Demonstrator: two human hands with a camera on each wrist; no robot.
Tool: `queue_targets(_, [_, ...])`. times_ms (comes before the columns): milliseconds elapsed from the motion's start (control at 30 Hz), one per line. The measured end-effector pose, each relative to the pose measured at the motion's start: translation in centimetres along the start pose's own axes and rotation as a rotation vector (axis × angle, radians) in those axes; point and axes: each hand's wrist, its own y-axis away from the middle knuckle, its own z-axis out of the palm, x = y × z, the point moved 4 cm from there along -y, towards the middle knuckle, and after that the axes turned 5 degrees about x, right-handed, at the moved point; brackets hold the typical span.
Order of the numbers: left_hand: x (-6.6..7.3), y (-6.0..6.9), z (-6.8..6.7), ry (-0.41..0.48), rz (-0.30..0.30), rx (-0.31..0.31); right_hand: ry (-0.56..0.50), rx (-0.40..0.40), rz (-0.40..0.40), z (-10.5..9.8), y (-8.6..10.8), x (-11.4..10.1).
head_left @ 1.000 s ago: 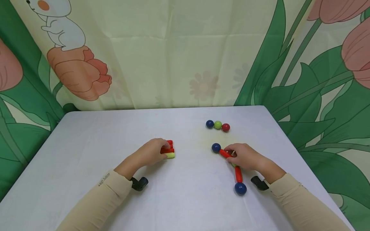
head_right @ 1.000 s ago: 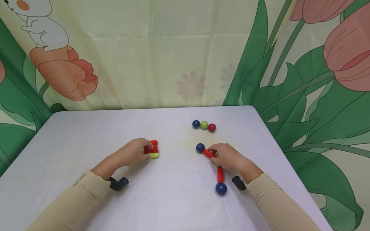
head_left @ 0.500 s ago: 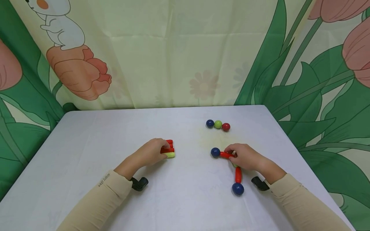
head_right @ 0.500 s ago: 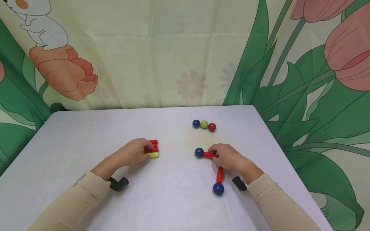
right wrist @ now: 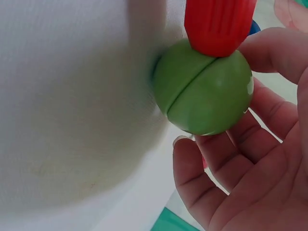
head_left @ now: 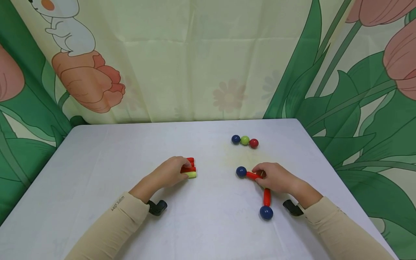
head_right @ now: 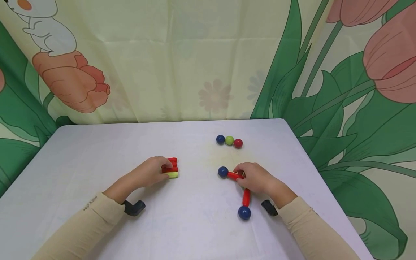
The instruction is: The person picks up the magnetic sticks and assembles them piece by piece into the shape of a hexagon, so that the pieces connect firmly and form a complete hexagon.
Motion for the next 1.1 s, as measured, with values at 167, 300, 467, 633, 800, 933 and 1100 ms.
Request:
queue_targets(167, [0.1, 0.0, 0.1, -0.013, 0.006, 0.013, -0.007, -0.001, -0.006, 0.1, 0.1, -0.1])
queue_targets(300, [0.1, 0.0, 0.3, -0.034, 0.015, 0.022, -0.014, -0.001, -0.004, 0.1, 0.2, -0.2])
queue_targets(467, [0.3, 0.1, 0.3, -0.040, 0.022, 0.041, -0.023, -0.011, 0.013, 0.3, 0.3, -0.1])
queue_targets(633, [0.7, 0.4, 0.4, -0.049, 0.027, 0.032, -0.021, -0.011, 0.014, 0.3, 0.4, -0.1])
queue_targets(800, [0.8, 0.5, 0.9, -0.099, 0.039, 0.028, -0.021, -0.013, 0.005, 0.2, 0.5, -0.1])
queue_targets(933, [1.3, 0.6, 1.4, -0.118, 0.044, 0.050, -0.024, -0.014, 0.003, 0.2, 0.6, -0.1])
queue_targets(1100, [2.5, 0.6, 2.0, -0.170, 0.072, 0.095, -0.027, -0.016, 0.004, 0.3, 0.7, -0.2])
